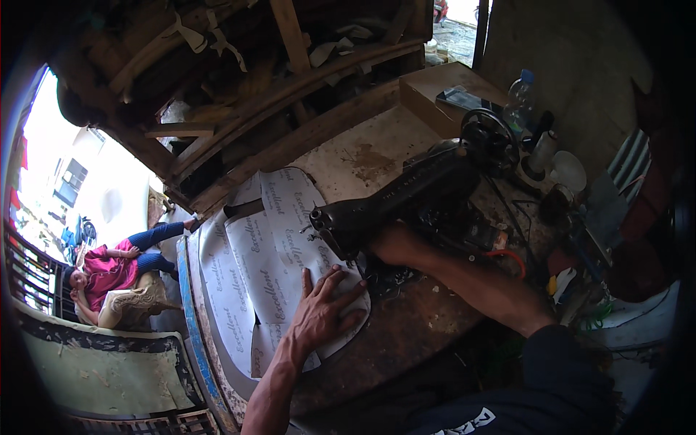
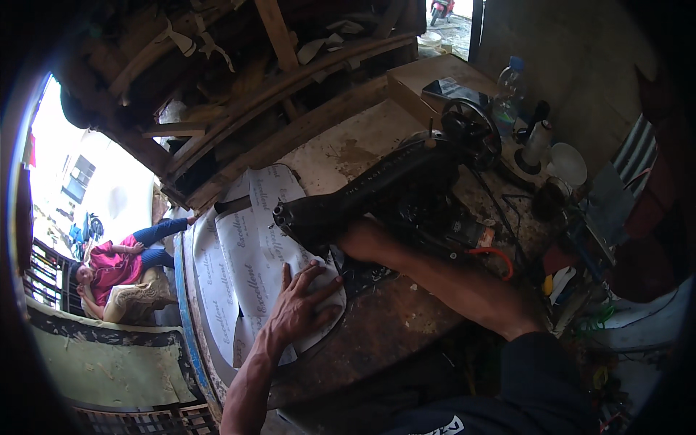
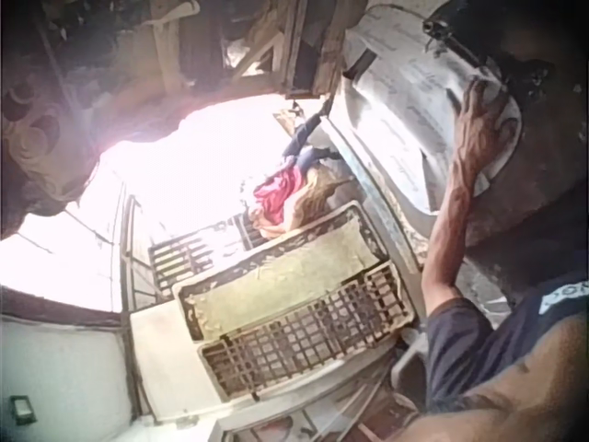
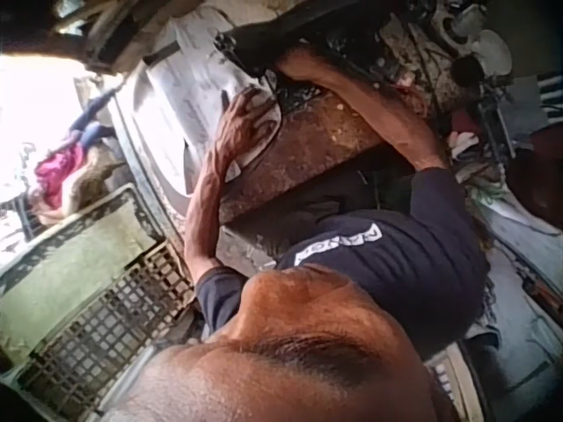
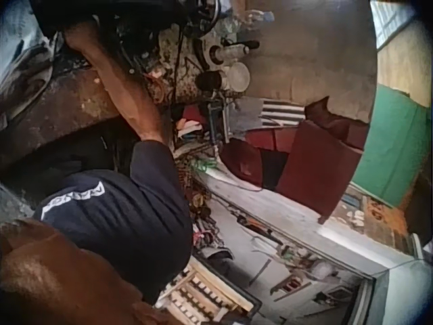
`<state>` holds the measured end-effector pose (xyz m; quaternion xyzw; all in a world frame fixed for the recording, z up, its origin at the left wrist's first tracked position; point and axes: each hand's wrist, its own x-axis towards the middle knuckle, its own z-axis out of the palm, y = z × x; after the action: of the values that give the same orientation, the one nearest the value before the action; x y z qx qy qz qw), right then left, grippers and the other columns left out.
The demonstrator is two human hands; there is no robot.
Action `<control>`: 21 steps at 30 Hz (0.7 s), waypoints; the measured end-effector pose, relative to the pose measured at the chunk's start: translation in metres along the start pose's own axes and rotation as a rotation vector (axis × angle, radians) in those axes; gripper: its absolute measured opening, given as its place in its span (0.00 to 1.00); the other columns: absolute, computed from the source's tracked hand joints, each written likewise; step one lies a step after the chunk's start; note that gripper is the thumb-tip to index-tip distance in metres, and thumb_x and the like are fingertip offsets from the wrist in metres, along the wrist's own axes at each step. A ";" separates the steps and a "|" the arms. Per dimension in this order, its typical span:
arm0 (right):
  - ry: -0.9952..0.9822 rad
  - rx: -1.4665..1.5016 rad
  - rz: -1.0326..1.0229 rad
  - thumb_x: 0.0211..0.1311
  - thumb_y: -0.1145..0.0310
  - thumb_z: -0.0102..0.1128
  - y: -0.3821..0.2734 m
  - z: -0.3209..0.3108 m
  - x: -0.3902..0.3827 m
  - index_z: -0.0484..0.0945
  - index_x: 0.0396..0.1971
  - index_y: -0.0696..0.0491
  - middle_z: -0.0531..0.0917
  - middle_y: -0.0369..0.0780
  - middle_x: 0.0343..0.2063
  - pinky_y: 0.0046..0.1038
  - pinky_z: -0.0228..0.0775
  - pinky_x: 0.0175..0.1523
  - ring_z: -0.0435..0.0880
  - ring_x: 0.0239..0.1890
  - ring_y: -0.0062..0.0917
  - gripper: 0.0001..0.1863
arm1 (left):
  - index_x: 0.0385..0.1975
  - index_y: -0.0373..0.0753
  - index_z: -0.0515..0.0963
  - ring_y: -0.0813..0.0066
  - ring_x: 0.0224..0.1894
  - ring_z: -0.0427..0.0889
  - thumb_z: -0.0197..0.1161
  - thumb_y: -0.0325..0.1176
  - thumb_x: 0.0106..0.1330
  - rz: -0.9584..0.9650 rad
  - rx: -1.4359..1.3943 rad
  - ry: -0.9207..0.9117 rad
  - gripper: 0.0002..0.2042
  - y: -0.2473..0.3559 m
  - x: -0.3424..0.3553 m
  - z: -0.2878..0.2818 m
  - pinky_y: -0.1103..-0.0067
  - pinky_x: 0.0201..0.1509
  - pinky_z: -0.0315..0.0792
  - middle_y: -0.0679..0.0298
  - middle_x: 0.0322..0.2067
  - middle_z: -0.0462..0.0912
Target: The person prepares a large piece of vinyl fabric at a sewing machine, trimming an edge with shears and aligning the fabric under the needle.
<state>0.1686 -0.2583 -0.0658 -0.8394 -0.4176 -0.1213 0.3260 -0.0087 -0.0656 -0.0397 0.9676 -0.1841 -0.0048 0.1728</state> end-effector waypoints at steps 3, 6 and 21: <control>-0.375 0.315 0.117 0.72 0.58 0.69 -0.061 -0.147 0.003 0.90 0.49 0.53 0.93 0.43 0.37 0.33 0.84 0.53 0.94 0.41 0.30 0.16 | 0.73 0.61 0.76 0.51 0.81 0.61 0.67 0.54 0.72 -0.021 -0.011 -0.010 0.29 -0.001 -0.007 -0.006 0.32 0.81 0.41 0.50 0.72 0.69; 0.267 -0.051 0.226 0.71 0.64 0.69 -0.043 -0.216 0.034 0.89 0.44 0.54 0.92 0.46 0.32 0.35 0.85 0.46 0.94 0.37 0.35 0.10 | 0.71 0.60 0.78 0.48 0.81 0.59 0.69 0.51 0.70 -0.058 -0.015 -0.048 0.29 -0.001 -0.009 -0.009 0.35 0.82 0.40 0.49 0.72 0.67; 0.144 -0.254 0.703 0.84 0.52 0.46 0.074 -0.275 0.020 0.84 0.49 0.64 0.87 0.61 0.47 0.47 0.71 0.60 0.85 0.55 0.56 0.28 | 0.69 0.63 0.80 0.50 0.82 0.58 0.70 0.51 0.69 -0.021 -0.050 -0.020 0.27 -0.006 -0.005 -0.006 0.37 0.83 0.37 0.51 0.72 0.67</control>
<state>0.2580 -0.4570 0.1193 -0.9544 -0.0617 -0.1115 0.2699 -0.0111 -0.0566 -0.0361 0.9648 -0.1753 -0.0207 0.1949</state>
